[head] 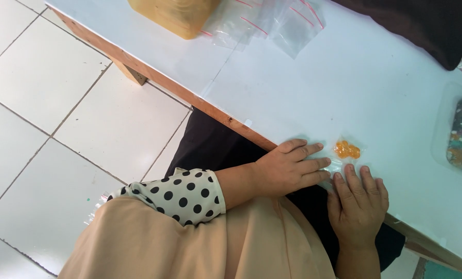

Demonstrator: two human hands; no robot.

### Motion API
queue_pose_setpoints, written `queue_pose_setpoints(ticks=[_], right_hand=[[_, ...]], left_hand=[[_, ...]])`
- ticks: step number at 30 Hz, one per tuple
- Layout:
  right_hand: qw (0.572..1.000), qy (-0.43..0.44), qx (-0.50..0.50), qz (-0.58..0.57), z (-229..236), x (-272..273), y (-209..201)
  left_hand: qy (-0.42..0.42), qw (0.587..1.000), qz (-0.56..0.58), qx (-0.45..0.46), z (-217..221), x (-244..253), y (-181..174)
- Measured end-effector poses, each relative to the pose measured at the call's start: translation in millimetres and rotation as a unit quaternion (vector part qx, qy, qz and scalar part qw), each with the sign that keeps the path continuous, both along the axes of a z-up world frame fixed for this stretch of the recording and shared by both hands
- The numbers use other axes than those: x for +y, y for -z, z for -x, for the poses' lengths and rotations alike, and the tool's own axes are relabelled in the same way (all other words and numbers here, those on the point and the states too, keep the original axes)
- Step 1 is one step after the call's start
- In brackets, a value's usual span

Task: Sorting and packing small buttons into plastic bags on a work table.

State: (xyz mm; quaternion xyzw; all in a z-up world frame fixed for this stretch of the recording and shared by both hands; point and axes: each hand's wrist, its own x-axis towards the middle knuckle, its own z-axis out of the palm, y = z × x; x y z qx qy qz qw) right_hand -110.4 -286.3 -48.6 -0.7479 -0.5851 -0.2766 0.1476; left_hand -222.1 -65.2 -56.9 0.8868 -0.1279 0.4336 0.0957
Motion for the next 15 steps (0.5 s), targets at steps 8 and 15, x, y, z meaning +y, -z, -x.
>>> queue_pose_setpoints(ticks=[8,15], right_hand=[[0.997,-0.008,0.072,0.008,9,1,-11],[0.96,-0.163,0.226,0.021,8,11,-59]], left_hand=[[0.01,0.997,0.06,-0.052,0,-2,-1],[0.176,0.957,0.229,-0.01,33,18,-32]])
